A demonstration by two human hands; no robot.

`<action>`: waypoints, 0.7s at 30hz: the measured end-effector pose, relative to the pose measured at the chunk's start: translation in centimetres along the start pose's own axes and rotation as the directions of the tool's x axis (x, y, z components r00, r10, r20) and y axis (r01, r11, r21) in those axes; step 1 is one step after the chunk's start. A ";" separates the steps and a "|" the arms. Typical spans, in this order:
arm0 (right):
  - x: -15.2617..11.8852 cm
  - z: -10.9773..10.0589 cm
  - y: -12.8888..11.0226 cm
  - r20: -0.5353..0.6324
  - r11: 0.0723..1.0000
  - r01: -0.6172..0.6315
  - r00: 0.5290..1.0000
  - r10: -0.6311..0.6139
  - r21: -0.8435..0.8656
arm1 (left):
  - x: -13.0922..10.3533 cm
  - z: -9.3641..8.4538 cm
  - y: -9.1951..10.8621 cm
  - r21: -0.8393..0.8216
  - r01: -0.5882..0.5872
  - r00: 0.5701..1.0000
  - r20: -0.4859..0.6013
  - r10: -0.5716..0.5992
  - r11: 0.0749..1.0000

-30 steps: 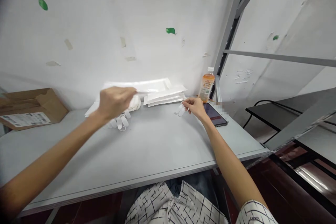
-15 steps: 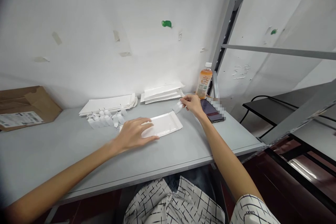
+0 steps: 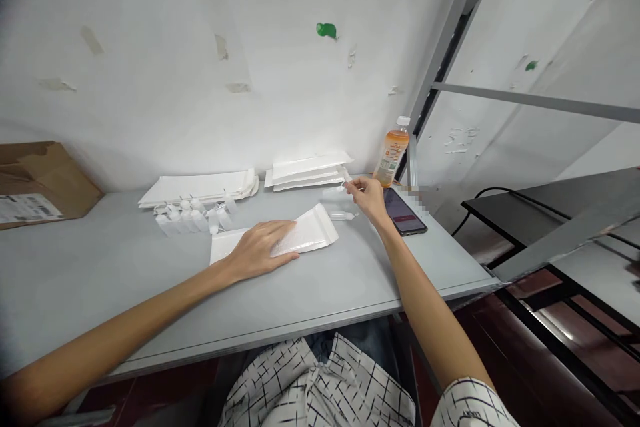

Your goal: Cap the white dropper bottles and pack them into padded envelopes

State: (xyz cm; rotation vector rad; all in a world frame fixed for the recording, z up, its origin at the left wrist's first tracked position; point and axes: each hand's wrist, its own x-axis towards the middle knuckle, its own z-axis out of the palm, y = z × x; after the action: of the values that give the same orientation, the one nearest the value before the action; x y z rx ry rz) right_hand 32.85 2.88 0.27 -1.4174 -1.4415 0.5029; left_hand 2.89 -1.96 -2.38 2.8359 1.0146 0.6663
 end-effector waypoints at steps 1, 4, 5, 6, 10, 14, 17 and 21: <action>-0.3 -0.2 -0.7 -0.015 0.997 -0.021 1.000 0.023 0.074 | 0.0 0.0 0.0 -0.009 0.007 1.000 -0.011 -0.007 1.000; -1.3 -0.5 -2.7 0.135 0.975 -0.117 0.987 0.092 0.190 | 0.0 0.0 -0.3 -0.044 0.041 0.998 -0.046 -0.043 0.998; -1.6 -0.6 -3.3 0.234 0.972 -0.146 0.967 0.101 0.184 | 0.0 0.0 -0.3 -0.060 0.058 0.997 -0.055 -0.062 0.997; -1.9 -0.7 -3.7 0.318 0.972 -0.165 0.942 0.105 0.168 | 0.1 0.0 -0.4 -0.080 0.077 0.995 -0.060 -0.082 0.994; -2.1 -1.2 -4.1 0.403 0.980 -0.155 0.910 0.094 0.122 | 0.3 -0.4 -0.3 -0.159 0.151 0.985 -0.055 -0.162 0.976; -1.9 -1.0 -3.5 0.390 0.985 -0.136 0.917 0.085 0.103 | 0.4 -0.7 0.1 -0.159 0.203 0.976 -0.052 -0.213 0.966; -2.4 0.6 -3.5 0.441 0.989 -0.107 0.896 0.051 0.104 | 0.4 -0.7 0.2 -0.149 0.209 0.972 -0.076 -0.222 0.967; -3.4 2.9 -4.3 0.633 0.993 -0.041 0.774 -0.038 0.109 | 0.3 -0.6 0.0 -0.154 0.190 0.975 -0.082 -0.205 0.970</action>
State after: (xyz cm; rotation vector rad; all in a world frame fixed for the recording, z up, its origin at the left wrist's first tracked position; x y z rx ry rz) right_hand 27.59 -0.20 1.51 -1.1973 -1.9003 1.1340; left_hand 2.86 -1.81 -1.74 2.5581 1.1915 0.8273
